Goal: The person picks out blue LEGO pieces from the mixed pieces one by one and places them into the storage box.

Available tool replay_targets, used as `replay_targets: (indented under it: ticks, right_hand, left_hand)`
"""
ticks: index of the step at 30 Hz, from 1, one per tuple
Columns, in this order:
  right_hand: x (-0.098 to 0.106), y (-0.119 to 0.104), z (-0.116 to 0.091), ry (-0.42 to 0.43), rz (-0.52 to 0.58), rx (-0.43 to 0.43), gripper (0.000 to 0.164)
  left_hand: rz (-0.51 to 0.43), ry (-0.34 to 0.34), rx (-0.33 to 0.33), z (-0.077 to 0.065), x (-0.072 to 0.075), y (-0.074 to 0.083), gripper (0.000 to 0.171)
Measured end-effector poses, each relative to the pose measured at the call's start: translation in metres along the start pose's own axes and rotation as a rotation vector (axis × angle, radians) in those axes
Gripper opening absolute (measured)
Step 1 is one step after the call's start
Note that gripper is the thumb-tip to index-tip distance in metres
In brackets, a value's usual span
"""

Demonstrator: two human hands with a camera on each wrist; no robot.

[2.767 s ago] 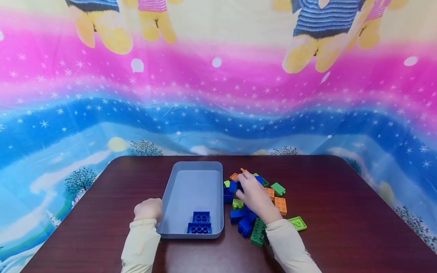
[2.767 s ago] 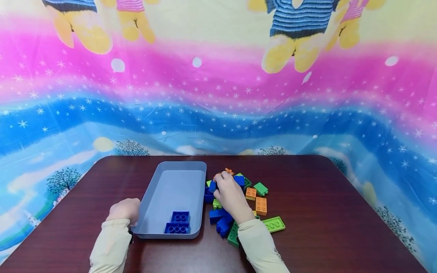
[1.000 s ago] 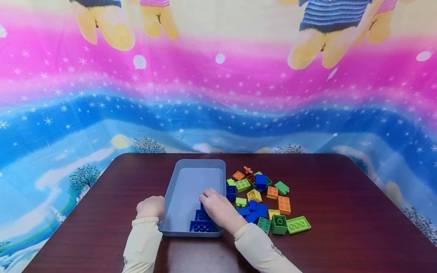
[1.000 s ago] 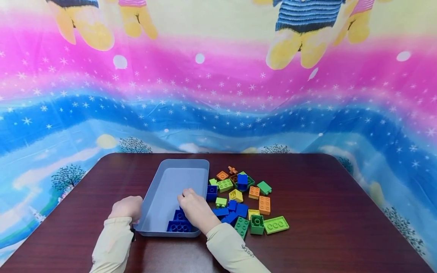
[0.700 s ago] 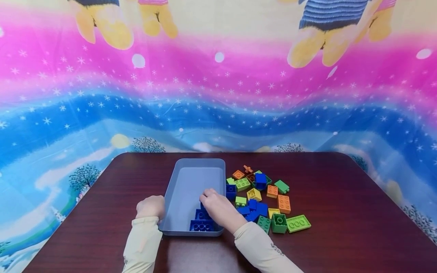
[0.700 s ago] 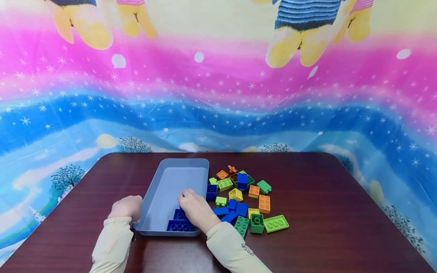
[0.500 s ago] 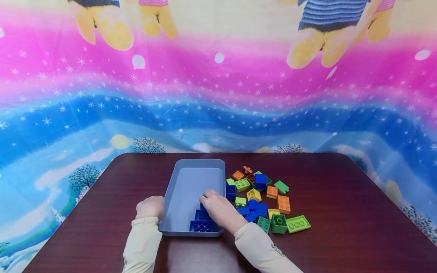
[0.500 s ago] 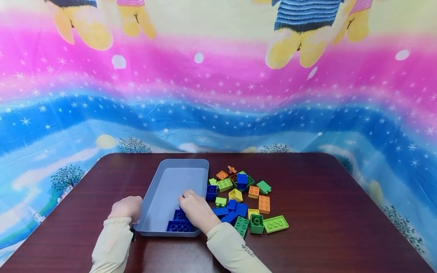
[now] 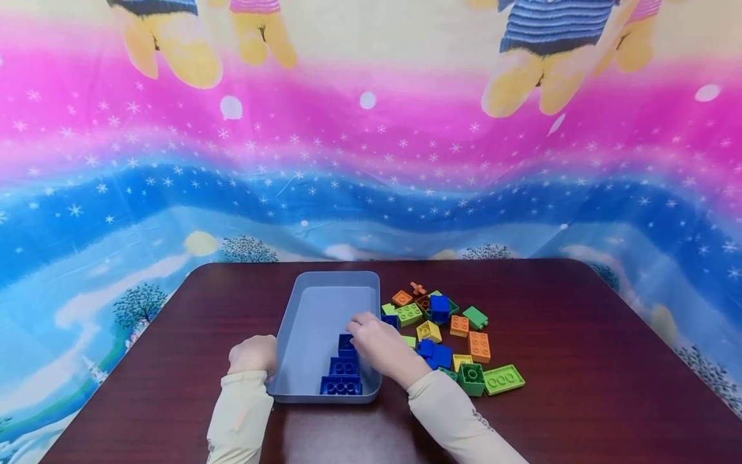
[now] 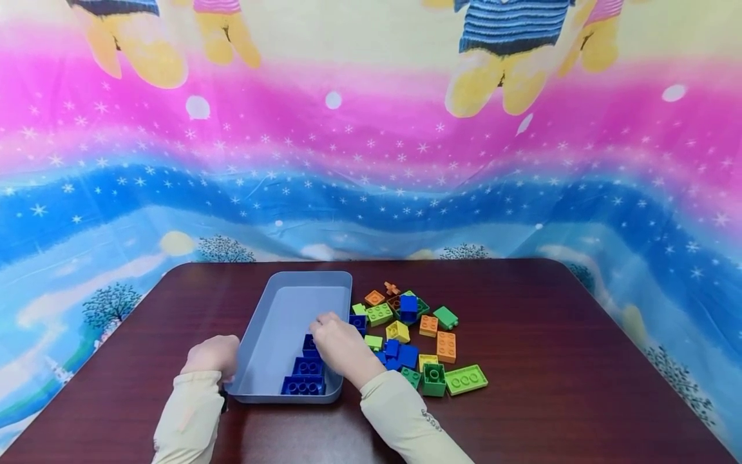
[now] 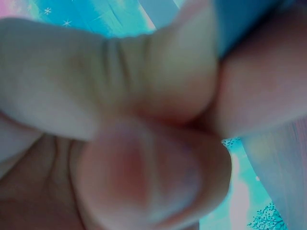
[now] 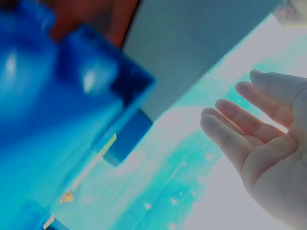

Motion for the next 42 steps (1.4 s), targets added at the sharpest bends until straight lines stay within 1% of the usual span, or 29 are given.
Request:
replay_targets:
  ticks: [9, 16, 22, 26, 34, 42]
  right_hand:
    - [0.013, 0.013, -0.003, 0.045, -0.023, -0.031, 0.018]
    - [0.020, 0.023, -0.008, 0.117, -0.085, -0.052, 0.018]
    - [0.025, 0.037, -0.013, 0.147, -0.124, -0.108, 0.018]
    - [0.028, 0.047, -0.018, 0.171, -0.129, -0.144, 0.019]
    - [0.031, 0.066, -0.027, 0.162, -0.100, -0.225, 0.019]
    - [0.033, 0.091, -0.037, 0.150, -0.102, -0.346, 0.021]
  left_hand:
    - [-0.003, 0.009, -0.004, 0.001, -0.001, 0.000, 0.015]
    - [-0.004, 0.013, -0.009, 0.000, -0.001, 0.001, 0.016]
    - [-0.006, 0.022, -0.007, 0.001, -0.001, 0.000, 0.015]
    - [-0.003, 0.024, -0.004, 0.001, -0.001, 0.000, 0.015]
    - [-0.003, 0.016, -0.002, -0.001, 0.000, 0.000, 0.015]
    - [-0.001, 0.026, -0.007, 0.000, -0.001, 0.000, 0.015]
Point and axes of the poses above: each hand's wrist, its own z-axis towards the middle knuckle, its own x-axis out of the back of the hand, y = z × x, the point moved 9 cm from there along z, towards the middle knuckle, and after that the axes turned 1 degree about -y, right-handed, at the moved point
